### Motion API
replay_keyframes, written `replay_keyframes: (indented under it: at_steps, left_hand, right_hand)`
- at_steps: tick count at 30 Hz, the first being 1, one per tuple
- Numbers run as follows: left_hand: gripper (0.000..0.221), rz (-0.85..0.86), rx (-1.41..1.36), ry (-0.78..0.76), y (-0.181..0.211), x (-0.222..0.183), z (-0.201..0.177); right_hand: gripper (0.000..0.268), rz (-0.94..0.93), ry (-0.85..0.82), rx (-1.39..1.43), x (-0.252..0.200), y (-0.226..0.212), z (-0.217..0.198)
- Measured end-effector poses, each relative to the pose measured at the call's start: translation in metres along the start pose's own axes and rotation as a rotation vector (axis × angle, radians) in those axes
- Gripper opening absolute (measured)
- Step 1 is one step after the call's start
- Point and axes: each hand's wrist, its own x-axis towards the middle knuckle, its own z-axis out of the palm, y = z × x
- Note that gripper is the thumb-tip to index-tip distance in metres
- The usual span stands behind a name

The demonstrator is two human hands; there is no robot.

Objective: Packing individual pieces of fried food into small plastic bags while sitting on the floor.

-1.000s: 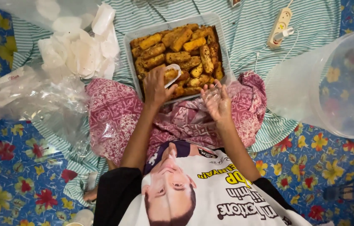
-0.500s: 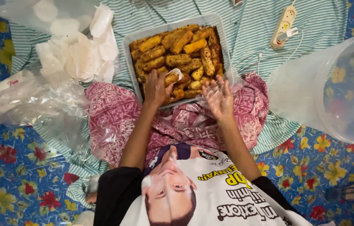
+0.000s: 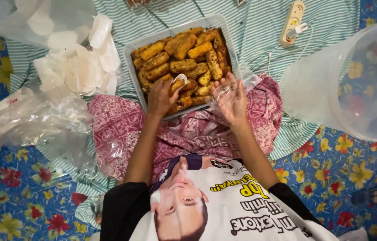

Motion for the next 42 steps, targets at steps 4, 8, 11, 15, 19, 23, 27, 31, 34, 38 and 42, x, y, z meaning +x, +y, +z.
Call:
replay_keyframes:
  at_steps: [4,8,11,15,19,23,27,31,34,38,42]
  left_hand:
    - [0.039,-0.137,-0.118,-0.011,0.038,0.011,-0.045]
    - [0.047,-0.113,-0.424,-0.019,0.096,0.011,-0.094]
    - [0.047,-0.106,-0.468,-0.095,0.13,-0.005,-0.106]
    - [0.047,-0.076,-0.432,-0.072,0.158,-0.015,-0.103]
    - [0.041,-0.01,-0.272,-0.077,0.163,-0.018,-0.095]
    - [0.037,0.074,-0.16,-0.021,0.182,-0.013,-0.102]
    - [0.038,0.084,-0.163,0.009,0.199,-0.012,-0.106]
    - [0.036,0.058,-0.186,0.073,0.216,-0.011,-0.104]
    - [0.036,0.067,-0.225,0.129,0.223,-0.008,-0.098]
    - [0.034,0.112,-0.239,0.236,0.232,-0.005,-0.091]
    - [0.036,0.184,-0.155,0.329,0.222,0.001,-0.061]
  right_hand:
    - [0.05,-0.004,-0.002,-0.029,0.0,-0.005,0.002]
    - [0.049,-0.018,-0.033,-0.048,-0.005,-0.007,0.012]
    - [0.051,-0.031,-0.083,-0.036,-0.007,-0.008,0.015]
    - [0.05,-0.055,-0.124,-0.071,-0.02,-0.006,0.038]
    - [0.051,-0.091,-0.144,-0.058,-0.034,-0.003,0.052]
    - [0.05,-0.12,-0.152,-0.062,-0.039,-0.002,0.047]
    - [0.052,-0.131,-0.158,-0.049,-0.045,0.006,0.045]
    - [0.055,-0.139,-0.188,-0.043,-0.052,0.012,0.048]
    - [0.055,-0.165,-0.197,-0.085,-0.057,0.015,0.053]
    - [0.055,-0.179,-0.131,-0.128,-0.072,0.019,0.066]
    - [0.057,-0.183,-0.087,-0.103,-0.065,0.023,0.051]
